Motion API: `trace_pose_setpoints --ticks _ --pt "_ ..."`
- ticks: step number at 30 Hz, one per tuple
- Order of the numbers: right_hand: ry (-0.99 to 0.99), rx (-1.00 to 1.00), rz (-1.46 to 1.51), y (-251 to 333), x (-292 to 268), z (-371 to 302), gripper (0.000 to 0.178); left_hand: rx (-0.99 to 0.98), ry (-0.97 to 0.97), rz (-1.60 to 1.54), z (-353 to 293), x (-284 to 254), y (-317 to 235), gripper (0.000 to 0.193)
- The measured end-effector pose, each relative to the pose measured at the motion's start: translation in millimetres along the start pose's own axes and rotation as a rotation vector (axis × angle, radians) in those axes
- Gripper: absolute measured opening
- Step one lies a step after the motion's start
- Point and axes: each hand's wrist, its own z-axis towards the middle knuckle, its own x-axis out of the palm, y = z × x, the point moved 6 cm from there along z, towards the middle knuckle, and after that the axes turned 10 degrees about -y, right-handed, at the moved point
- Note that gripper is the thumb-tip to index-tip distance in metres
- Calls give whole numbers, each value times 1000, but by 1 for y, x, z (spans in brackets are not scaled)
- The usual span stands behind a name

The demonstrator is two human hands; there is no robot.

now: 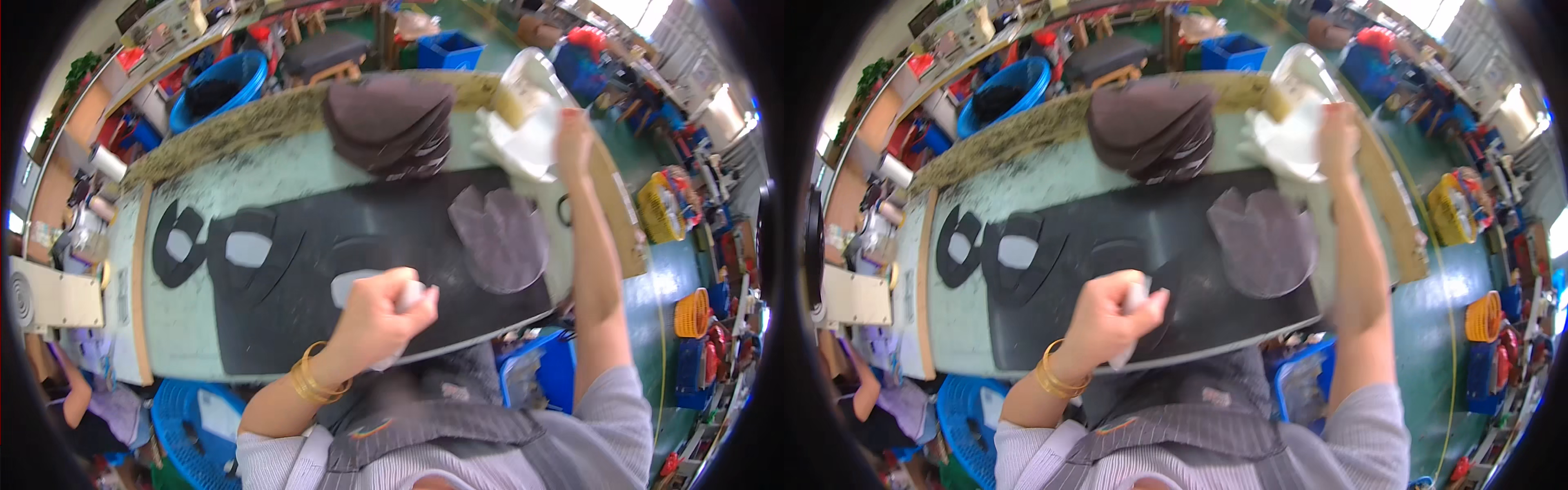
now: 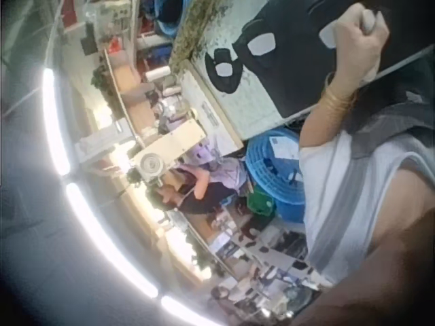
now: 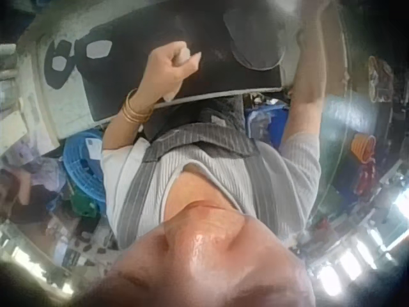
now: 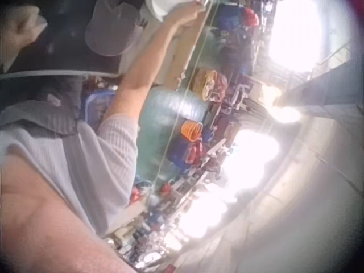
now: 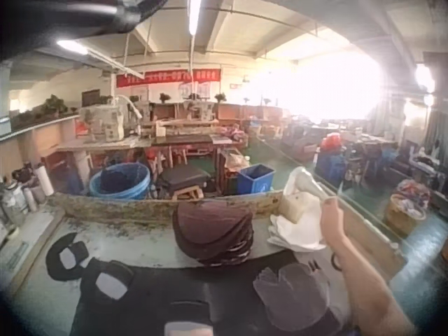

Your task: The person peels backings from white liners and layers them with grey fabric and brown fabric pieces onto black shoe components by hand. Then, the person places a cutting board on the table and takes a tool from a wooden storage box.

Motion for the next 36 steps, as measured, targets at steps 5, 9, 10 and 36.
trace_pose_setpoints --ticks 5,9,10,36 --pt "559 295 -430 -53 37 -40 67 -349 -308 -717 -21 -41 45 24" --pt "259 149 -318 -4 8 -50 53 -277 -349 -1302 -23 -64 52 10" --pt "77 -48 -299 49 -12 -52 46 -295 -404 -1357 -25 -65 48 9" --pt "1218 192 529 271 -50 -242 41 -25 -351 679 -70 -75 104 45"
